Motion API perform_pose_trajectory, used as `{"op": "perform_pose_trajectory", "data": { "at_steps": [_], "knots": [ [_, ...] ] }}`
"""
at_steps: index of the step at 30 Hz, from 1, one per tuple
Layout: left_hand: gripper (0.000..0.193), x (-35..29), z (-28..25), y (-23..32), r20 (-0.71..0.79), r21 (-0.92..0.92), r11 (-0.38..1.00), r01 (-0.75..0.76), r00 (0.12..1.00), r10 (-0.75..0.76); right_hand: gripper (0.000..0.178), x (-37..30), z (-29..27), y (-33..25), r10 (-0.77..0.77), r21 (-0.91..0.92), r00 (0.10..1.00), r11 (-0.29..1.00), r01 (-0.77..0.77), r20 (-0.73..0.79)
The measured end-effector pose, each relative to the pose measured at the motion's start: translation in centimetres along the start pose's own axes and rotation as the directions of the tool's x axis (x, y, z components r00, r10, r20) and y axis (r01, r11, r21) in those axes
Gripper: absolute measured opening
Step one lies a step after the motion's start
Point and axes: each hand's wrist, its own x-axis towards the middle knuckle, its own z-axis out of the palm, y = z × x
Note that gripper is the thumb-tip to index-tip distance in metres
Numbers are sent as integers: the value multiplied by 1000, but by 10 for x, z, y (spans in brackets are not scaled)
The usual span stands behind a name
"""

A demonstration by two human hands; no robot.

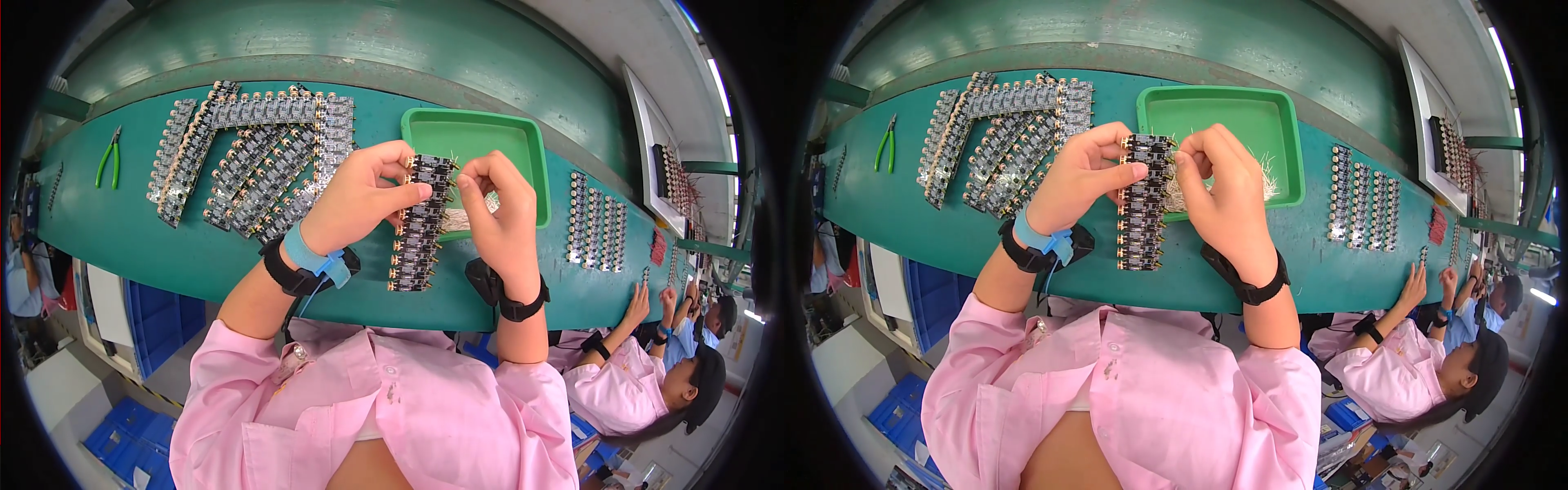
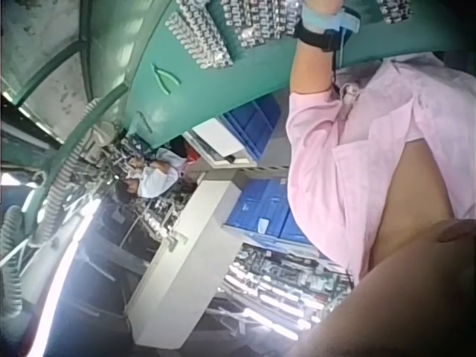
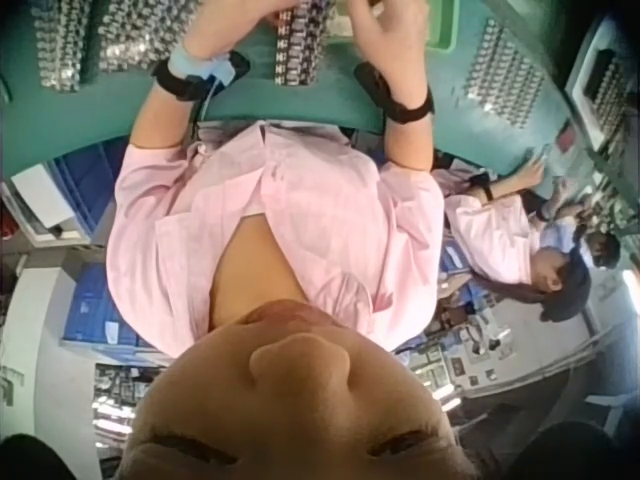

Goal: Assembling small electronic components onto a strip of connectors at a factory workbench.

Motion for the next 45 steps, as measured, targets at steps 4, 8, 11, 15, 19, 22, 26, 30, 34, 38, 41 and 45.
{"op": "perform_pose_trajectory", "data": {
  "at_steps": [4, 8, 11, 15, 19, 22, 26, 30, 34, 38, 41, 45],
  "knots": [
    [12, 1, 0, -2, 4, 4, 1000, -3, 1000, 3, 5, -2, 0, 2, 40, 97, 999, 995, -40, 4],
    [12, 1, -1, -3, 7, -8, 1000, -4, 1000, 4, 4, -2, 2, 6, 50, 162, 998, 986, -41, -49],
    [12, 1, -2, -3, 6, 2, 1000, -5, 1000, 5, 5, -3, -1, 6, 100, 162, 994, 983, -92, -43],
    [13, 0, 0, 0, -10, -21, 1000, 5, 1000, -6, 4, -11, -5, 8, 94, 216, 987, 974, -64, -133],
    [16, 0, -1, 1, -8, -56, 998, 4, 1000, -4, 3, -17, -2, 1, -11, 207, 996, 978, 29, -85],
    [17, -1, 0, 5, -10, -67, 998, 14, 1000, -15, 4, -18, 1, -1, -45, 149, 997, 987, 55, -70],
    [18, -2, 0, 5, -18, -73, 997, 8, 1000, -10, 5, -18, 3, -2, -72, 104, 996, 992, 77, -59],
    [18, -1, -1, 3, -13, -78, 997, 3, 1000, -4, 8, -16, 3, 0, -122, 78, 991, 989, 126, -62],
    [18, -1, -1, 2, -10, -82, 997, 3, 1000, -4, 9, -15, 3, -1, -145, 68, 988, 987, 149, -60],
    [18, -1, 0, 2, -8, -79, 997, 2, 1000, -3, 10, -16, 4, -1, -143, 54, 988, 988, 146, -58],
    [18, -1, 0, 1, -7, -80, 997, 4, 1000, -5, 10, -15, 4, 0, -144, 44, 988, 988, 147, -56],
    [18, -1, 0, 2, -5, -83, 997, 7, 1000, -7, 11, -15, 3, -2, -156, 30, 986, 987, 157, -53]
  ]
}}
